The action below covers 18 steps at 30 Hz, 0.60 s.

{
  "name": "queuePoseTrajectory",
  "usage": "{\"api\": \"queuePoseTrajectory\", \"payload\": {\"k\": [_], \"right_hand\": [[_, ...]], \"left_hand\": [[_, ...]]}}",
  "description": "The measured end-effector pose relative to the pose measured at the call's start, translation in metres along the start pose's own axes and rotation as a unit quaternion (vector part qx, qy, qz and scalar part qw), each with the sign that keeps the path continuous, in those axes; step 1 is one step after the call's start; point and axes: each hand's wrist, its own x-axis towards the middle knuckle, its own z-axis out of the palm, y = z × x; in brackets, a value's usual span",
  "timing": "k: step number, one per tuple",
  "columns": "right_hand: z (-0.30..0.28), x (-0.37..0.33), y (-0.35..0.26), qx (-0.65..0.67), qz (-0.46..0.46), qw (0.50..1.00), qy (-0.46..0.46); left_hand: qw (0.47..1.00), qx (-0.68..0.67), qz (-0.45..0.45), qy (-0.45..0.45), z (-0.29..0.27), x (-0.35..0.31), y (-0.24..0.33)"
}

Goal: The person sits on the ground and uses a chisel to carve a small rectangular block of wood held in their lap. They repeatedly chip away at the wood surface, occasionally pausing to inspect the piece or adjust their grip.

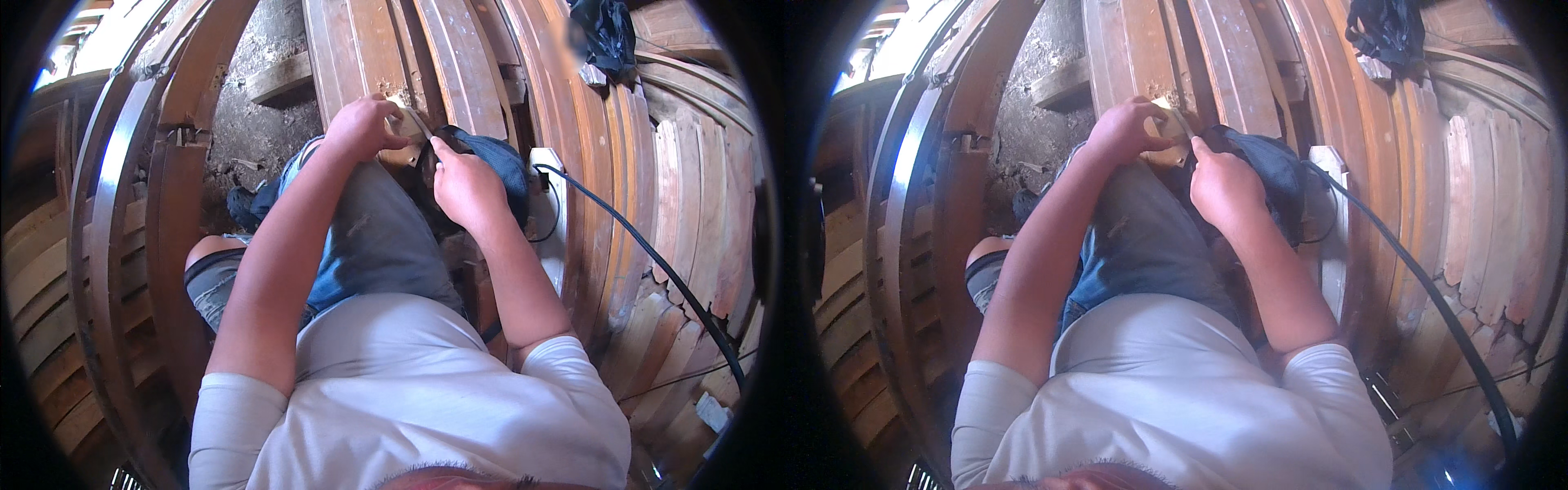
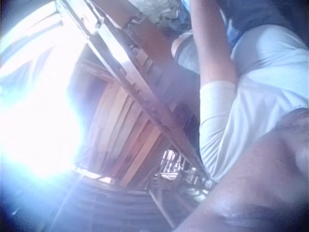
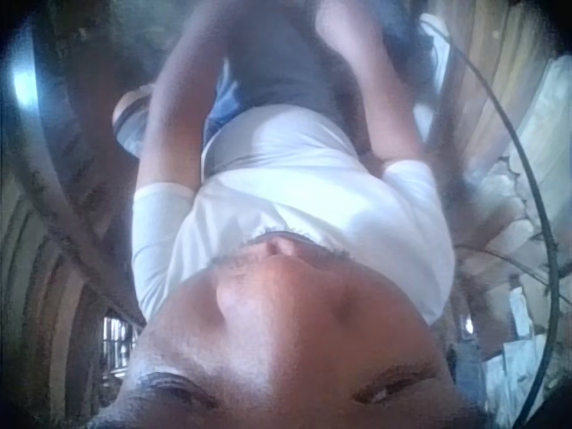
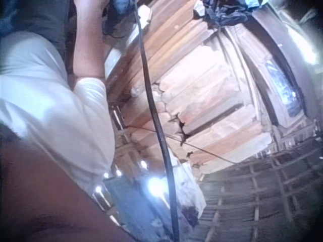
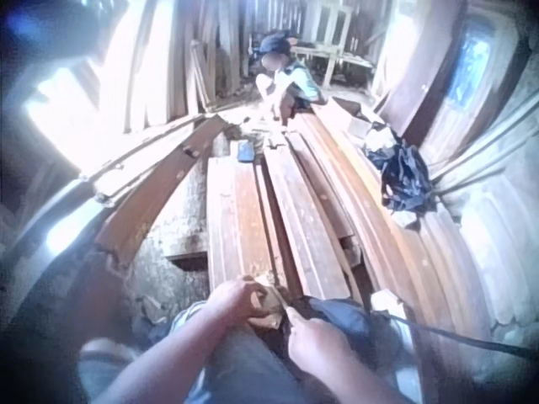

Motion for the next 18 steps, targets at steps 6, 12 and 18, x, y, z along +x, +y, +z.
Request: {"api": "queuePoseTrajectory", "payload": {"k": [6, 12, 18], "right_hand": [[-0.019, -0.030, 0.003, -0.004, -0.005, 1.000, -0.003], [-0.019, -0.016, -0.003, 0.007, -0.002, 1.000, -0.003], [-0.008, -0.016, -0.004, -0.008, -0.004, 1.000, 0.017]], "left_hand": [[1.000, -0.001, -0.007, 0.001, 0.001, 0.000, -0.001], [1.000, -0.001, -0.012, 0.008, 0.002, 0.004, -0.001], [1.000, -0.001, -0.017, 0.010, 0.002, 0.002, -0.001]]}}
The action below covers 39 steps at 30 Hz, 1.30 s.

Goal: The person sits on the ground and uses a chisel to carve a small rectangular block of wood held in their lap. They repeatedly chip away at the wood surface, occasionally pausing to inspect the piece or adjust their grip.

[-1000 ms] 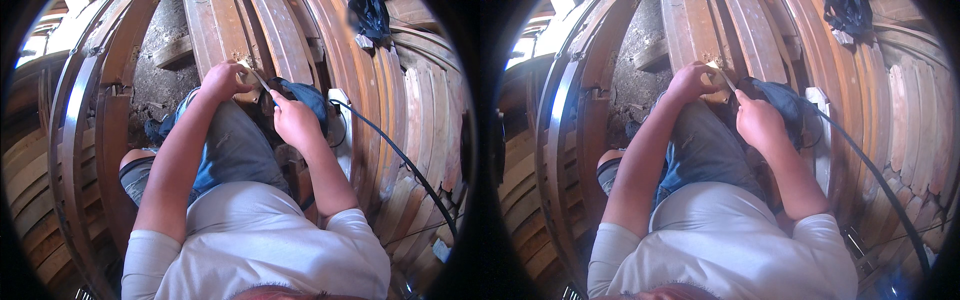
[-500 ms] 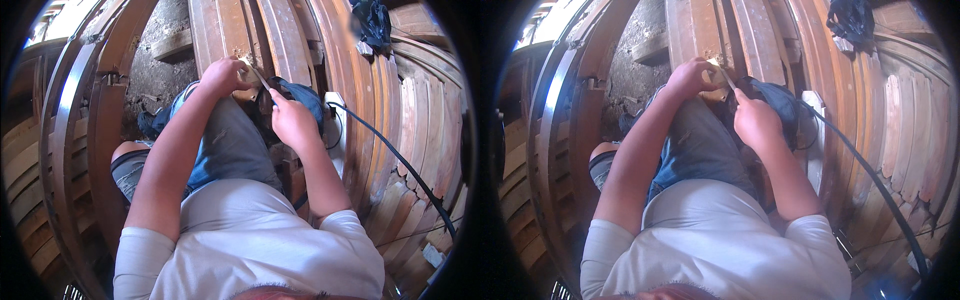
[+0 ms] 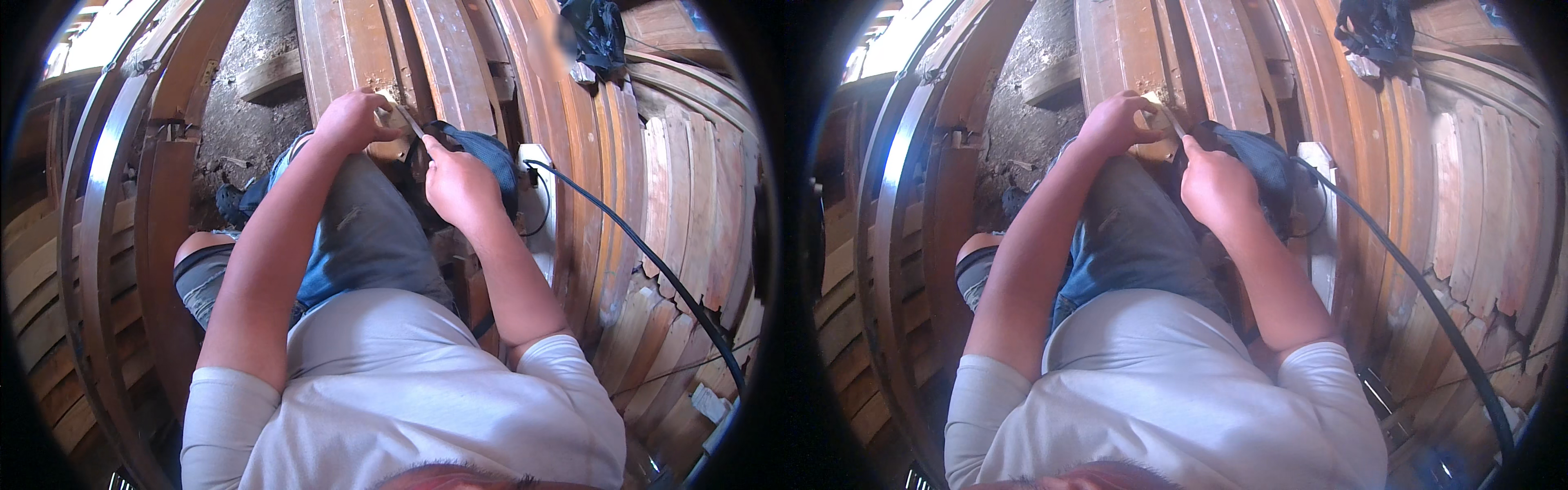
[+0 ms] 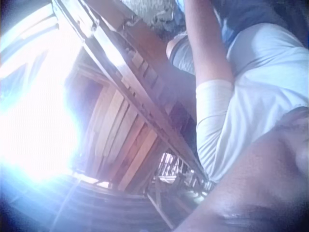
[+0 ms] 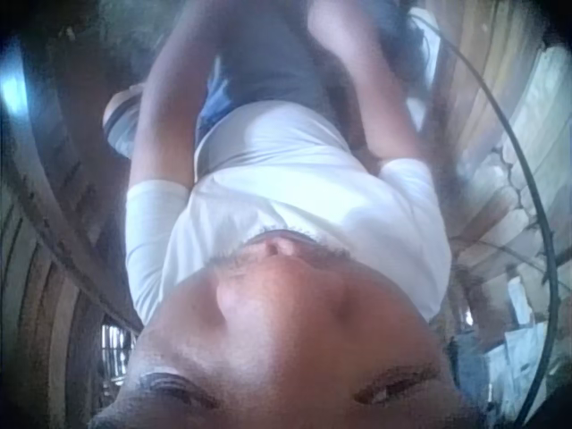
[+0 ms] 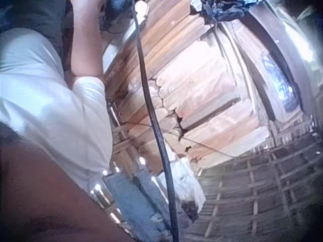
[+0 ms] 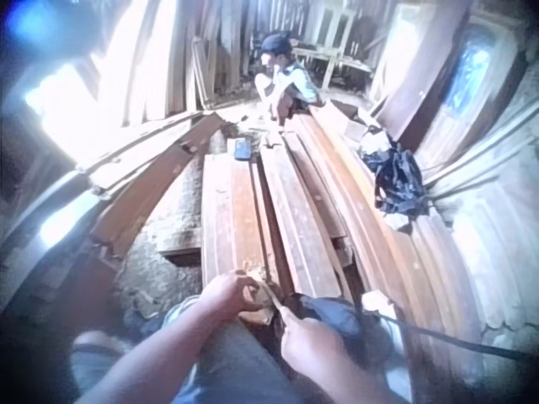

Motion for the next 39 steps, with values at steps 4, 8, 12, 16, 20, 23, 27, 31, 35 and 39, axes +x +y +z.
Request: {"api": "queuePoseTrajectory", "payload": {"k": [4, 8, 12, 16, 20, 23, 27, 31, 35, 39], "right_hand": [[-0.004, -0.002, 0.002, -0.002, -0.004, 1.000, -0.006], [-0.007, -0.011, 0.004, 0.002, 0.001, 1.000, 0.002], [0.004, 0.012, -0.001, -0.001, 0.021, 1.000, -0.008], [0.011, 0.028, 0.003, 0.014, 0.000, 1.000, 0.001], [-0.015, -0.001, -0.004, 0.016, 0.026, 0.999, -0.032], [-0.018, -0.005, -0.004, 0.012, 0.034, 0.999, -0.040], [-0.016, 0.008, -0.004, 0.020, 0.019, 0.999, -0.029], [-0.017, 0.003, 0.001, 0.008, 0.013, 0.999, -0.034], [-0.010, -0.003, 0.003, 0.025, 0.005, 1.000, -0.015], [0.000, 0.023, 0.000, 0.029, -0.001, 1.000, -0.003]], "left_hand": [[1.000, -0.001, 0.024, 0.004, 0.002, 0.003, -0.004], [1.000, -0.015, 0.027, 0.004, 0.002, -0.001, -0.006], [1.000, -0.014, 0.023, 0.000, 0.001, 0.000, -0.004], [1.000, -0.016, 0.024, -0.004, 0.003, 0.000, -0.007], [1.000, -0.020, 0.013, -0.011, 0.000, -0.003, -0.004], [1.000, -0.007, 0.007, -0.013, -0.001, -0.001, -0.004], [1.000, -0.021, 0.006, -0.006, -0.001, -0.001, -0.004], [1.000, -0.011, 0.004, -0.012, 0.000, 0.001, -0.002], [1.000, -0.019, 0.024, -0.004, 0.000, 0.000, -0.008], [1.000, -0.011, 0.017, -0.002, 0.002, 0.002, -0.007]]}}
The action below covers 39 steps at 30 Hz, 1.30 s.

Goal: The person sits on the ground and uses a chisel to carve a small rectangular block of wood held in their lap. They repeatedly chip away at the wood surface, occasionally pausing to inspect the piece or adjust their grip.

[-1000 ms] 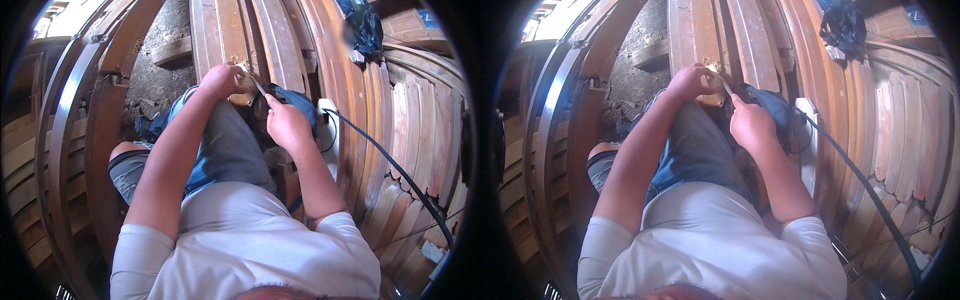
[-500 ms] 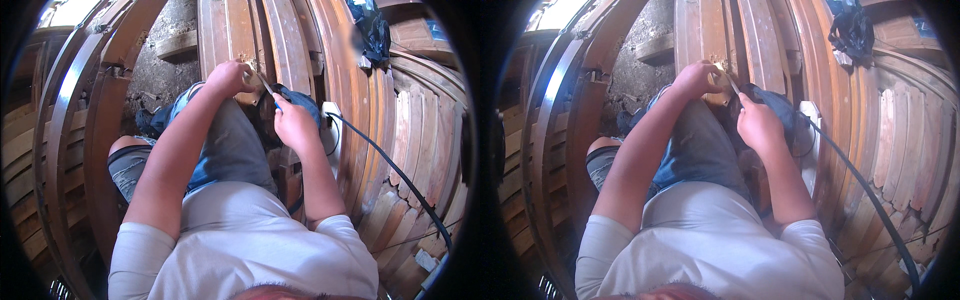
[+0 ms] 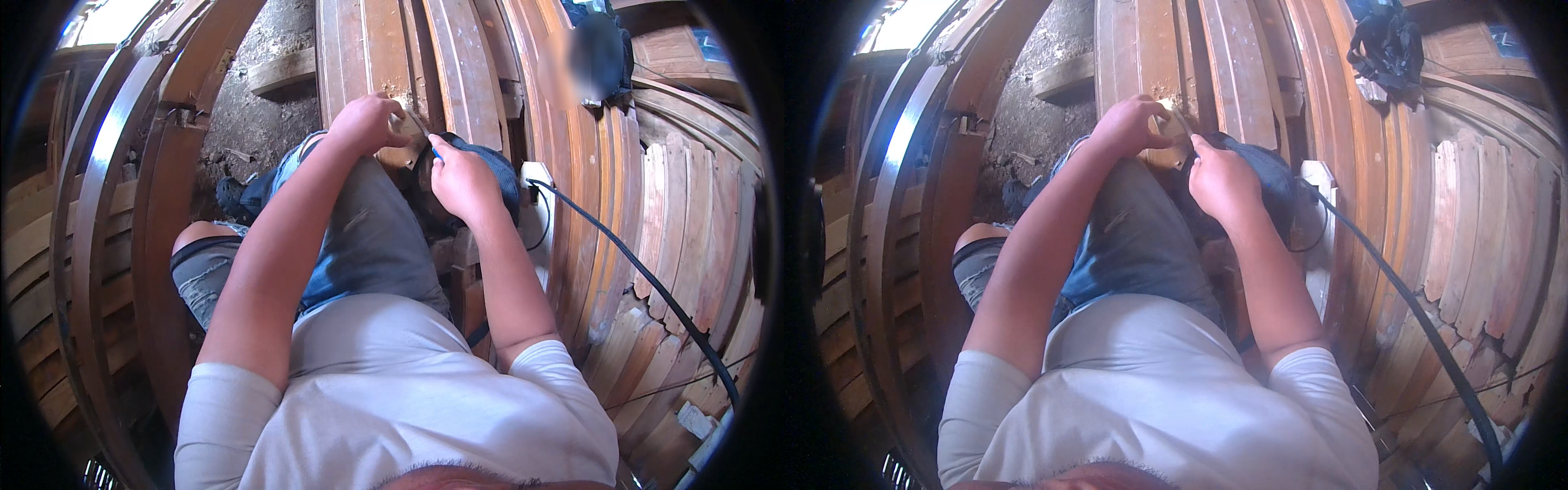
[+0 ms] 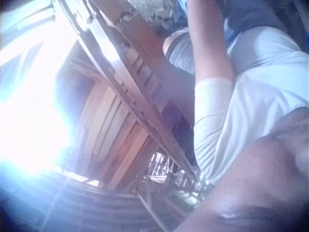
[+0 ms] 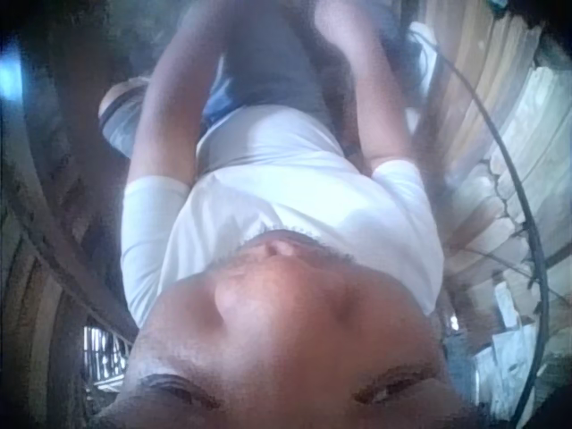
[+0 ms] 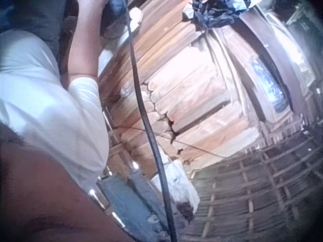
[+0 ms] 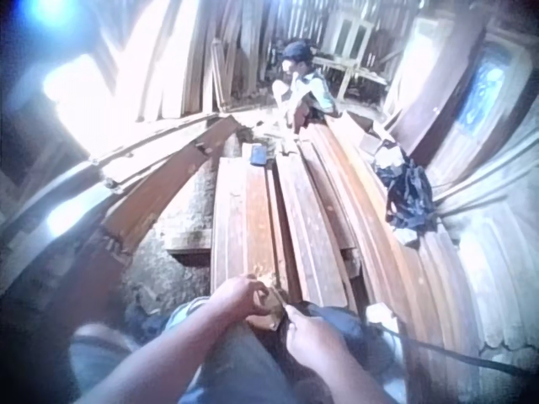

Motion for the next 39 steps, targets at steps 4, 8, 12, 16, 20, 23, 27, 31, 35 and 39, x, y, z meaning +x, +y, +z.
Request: {"api": "queuePoseTrajectory", "payload": {"k": [4, 8, 12, 16, 20, 23, 27, 31, 35, 39], "right_hand": [[-0.009, -0.008, 0.001, -0.004, 0.002, 1.000, -0.016], [-0.020, -0.016, -0.006, -0.018, 0.013, 0.999, -0.038], [-0.005, 0.011, -0.004, -0.001, 0.008, 1.000, -0.022], [-0.022, 0.001, -0.003, -0.009, 0.003, 0.999, -0.037], [-0.037, -0.017, -0.007, -0.018, 0.021, 0.998, -0.053], [-0.024, 0.001, -0.004, -0.021, 0.011, 0.999, -0.046], [-0.019, 0.015, -0.005, 0.009, 0.012, 0.999, -0.050], [-0.033, -0.010, -0.004, -0.003, 0.011, 0.999, -0.047], [-0.028, -0.008, -0.004, -0.015, 0.018, 0.998, -0.054], [-0.016, 0.013, -0.003, -0.002, 0.011, 0.999, -0.050]], "left_hand": [[1.000, -0.010, -0.005, -0.004, 0.000, -0.001, -0.001], [1.000, -0.020, -0.022, -0.002, -0.005, -0.005, 0.005], [1.000, -0.010, -0.012, 0.000, 0.001, 0.000, -0.001], [1.000, -0.023, 0.009, 0.016, 0.005, -0.001, -0.009], [0.999, -0.027, -0.012, 0.018, 0.003, -0.001, -0.004], [1.000, -0.024, -0.003, 0.013, 0.005, 0.001, -0.005], [1.000, -0.022, 0.000, 0.011, 0.003, 0.000, -0.005], [1.000, -0.016, -0.009, 0.007, 0.002, -0.001, -0.007], [1.000, -0.010, -0.017, 0.001, 0.000, 0.000, -0.001], [1.000, -0.015, -0.007, -0.001, 0.000, 0.003, 0.000]]}}
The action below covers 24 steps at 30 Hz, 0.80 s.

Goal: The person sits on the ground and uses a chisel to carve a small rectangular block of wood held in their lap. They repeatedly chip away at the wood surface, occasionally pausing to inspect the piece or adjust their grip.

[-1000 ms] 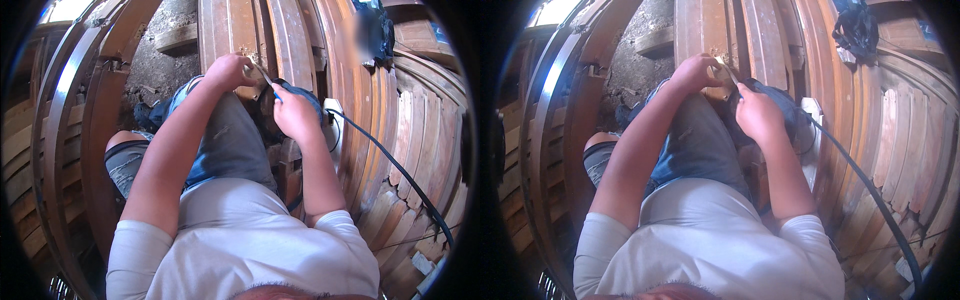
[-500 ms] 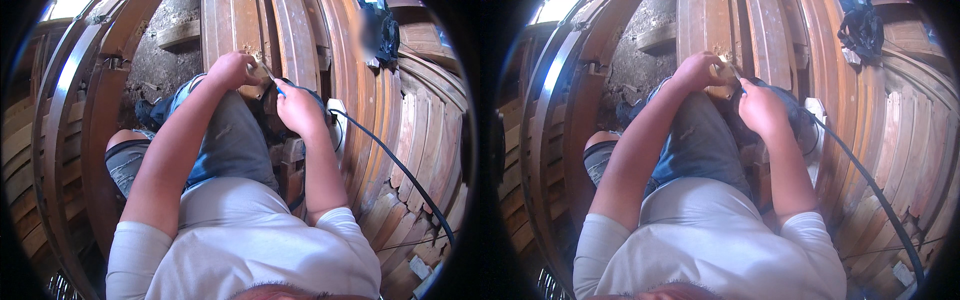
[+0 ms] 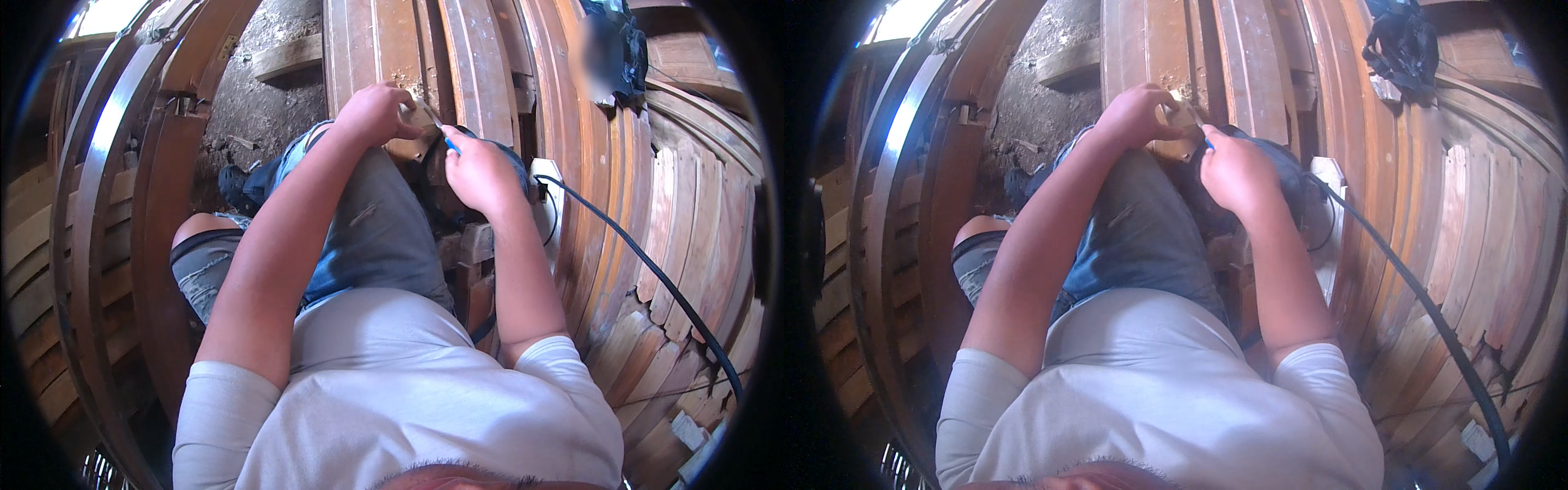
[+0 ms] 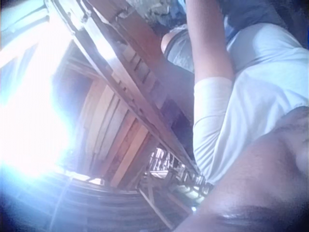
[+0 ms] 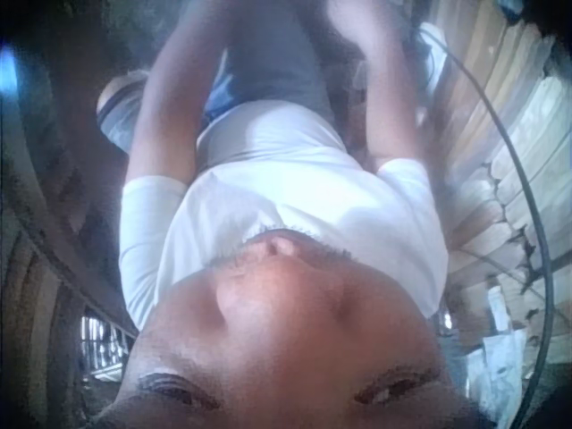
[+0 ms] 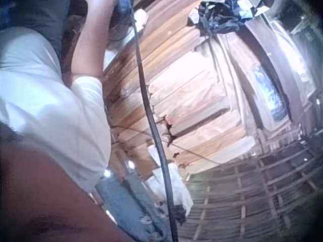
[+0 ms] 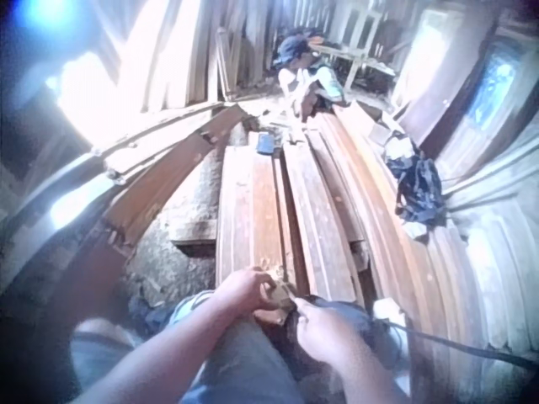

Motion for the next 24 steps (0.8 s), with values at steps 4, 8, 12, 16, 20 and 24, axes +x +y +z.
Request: {"api": "queuePoseTrajectory", "payload": {"k": [4, 8, 12, 16, 20, 24], "right_hand": [[-0.001, -0.005, 0.001, 0.014, -0.003, 1.000, 0.004], [-0.017, -0.023, 0.000, 0.043, 0.018, 0.999, -0.021], [-0.001, -0.013, 0.002, 0.034, 0.022, 0.999, -0.011], [0.021, 0.013, 0.012, 0.051, -0.001, 0.998, 0.037], [0.006, 0.001, 0.010, 0.081, 0.001, 0.997, 0.016], [0.003, -0.004, 0.013, 0.079, 0.012, 0.997, -0.011]], "left_hand": [[1.000, 0.006, 0.001, -0.007, 0.001, -0.001, -0.004], [1.000, 0.000, -0.003, -0.003, 0.001, -0.004, -0.003], [1.000, 0.002, -0.021, -0.002, -0.001, -0.003, 0.005], [1.000, 0.008, 0.007, 0.007, 0.006, 0.002, -0.003], [1.000, -0.004, -0.003, 0.020, -0.002, -0.002, -0.006], [1.000, -0.013, -0.008, 0.024, -0.002, -0.004, 0.002]]}}
